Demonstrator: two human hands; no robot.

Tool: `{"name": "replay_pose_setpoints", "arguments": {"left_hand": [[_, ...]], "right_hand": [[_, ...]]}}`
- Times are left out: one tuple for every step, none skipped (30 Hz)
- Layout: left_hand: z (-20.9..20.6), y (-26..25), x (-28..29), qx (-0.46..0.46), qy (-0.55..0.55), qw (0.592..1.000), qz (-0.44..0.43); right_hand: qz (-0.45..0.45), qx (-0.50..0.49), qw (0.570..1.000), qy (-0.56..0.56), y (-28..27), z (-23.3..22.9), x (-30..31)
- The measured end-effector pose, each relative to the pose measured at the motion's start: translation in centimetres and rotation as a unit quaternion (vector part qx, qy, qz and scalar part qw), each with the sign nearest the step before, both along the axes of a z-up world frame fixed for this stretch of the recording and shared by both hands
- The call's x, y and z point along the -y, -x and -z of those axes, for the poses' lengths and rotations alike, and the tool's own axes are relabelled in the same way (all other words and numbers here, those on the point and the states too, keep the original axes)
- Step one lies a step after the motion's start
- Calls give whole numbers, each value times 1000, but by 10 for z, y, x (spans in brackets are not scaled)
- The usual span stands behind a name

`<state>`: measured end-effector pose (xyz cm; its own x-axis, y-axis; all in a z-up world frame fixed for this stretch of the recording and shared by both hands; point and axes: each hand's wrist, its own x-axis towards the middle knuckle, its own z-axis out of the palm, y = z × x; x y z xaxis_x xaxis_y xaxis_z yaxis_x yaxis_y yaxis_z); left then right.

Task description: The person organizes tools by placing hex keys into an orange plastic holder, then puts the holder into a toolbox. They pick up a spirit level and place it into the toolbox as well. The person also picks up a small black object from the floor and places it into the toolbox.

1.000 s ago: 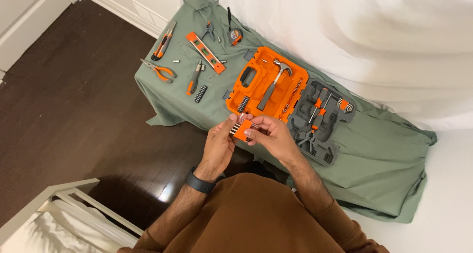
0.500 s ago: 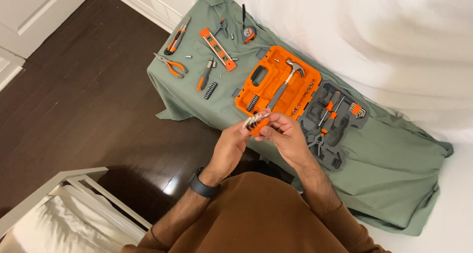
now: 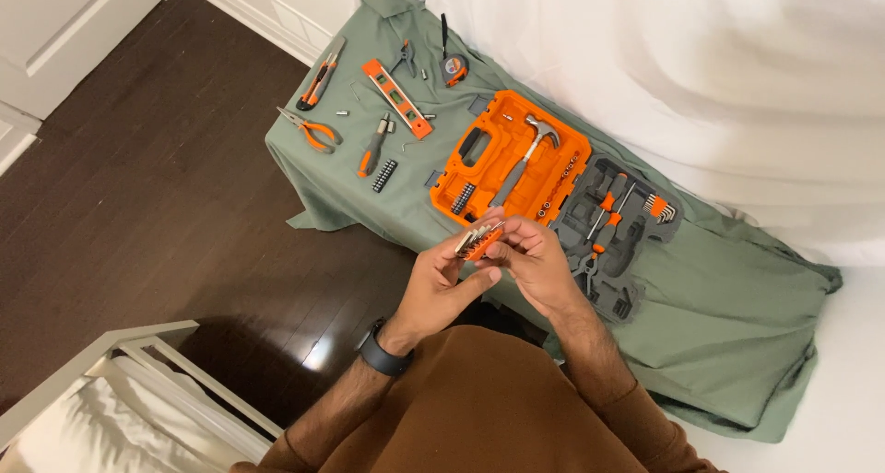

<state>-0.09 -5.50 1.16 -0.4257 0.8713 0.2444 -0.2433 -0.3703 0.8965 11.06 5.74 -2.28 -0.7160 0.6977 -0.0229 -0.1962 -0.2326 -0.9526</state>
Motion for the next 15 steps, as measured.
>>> {"name": "replay_pose_setpoints", "arguments": {"left_hand": [[-6,0,-1,0,0,1000,0],[-11,0,-2,9,10,1000,-13],[-16,1,-3,18,22,999,-26],[-15,0,-3,18,23,999,-25],[-13,-1,-2,56,51,997,-33],[-11,-2,-1,95,79,992,-41],[-8,-1,-2,95,81,992,-38],[-4,-1,-2,120,104,985,-60],[0,0,-2,145,128,978,-80],[10,-1,-3,145,131,978,-76],[21,-1,-3,174,138,972,-79],[32,-1,-4,202,145,965,-82],[35,-1,-3,202,150,965,-79],[38,-1,-2,230,169,955,-80],[42,-1,-3,258,187,944,-81]], "right_hand": [[0,0,1000,0,-1,7,-3],[-3,1,1000,8,-3,14,-7],[-7,2,1000,18,-4,21,-9],[-6,2,1000,19,-3,21,-6],[-6,7,999,42,-2,21,-2],[-6,11,998,66,-2,21,2],[-3,12,998,67,1,13,7],[-15,27,996,81,4,6,12],[-26,43,994,94,6,-2,17],[-21,43,994,97,6,4,17],[-31,68,992,104,7,10,17],[-41,92,989,111,7,16,18],[-37,93,988,115,6,19,20],[-33,107,986,123,5,23,22],[-29,122,984,131,3,26,23]]}}
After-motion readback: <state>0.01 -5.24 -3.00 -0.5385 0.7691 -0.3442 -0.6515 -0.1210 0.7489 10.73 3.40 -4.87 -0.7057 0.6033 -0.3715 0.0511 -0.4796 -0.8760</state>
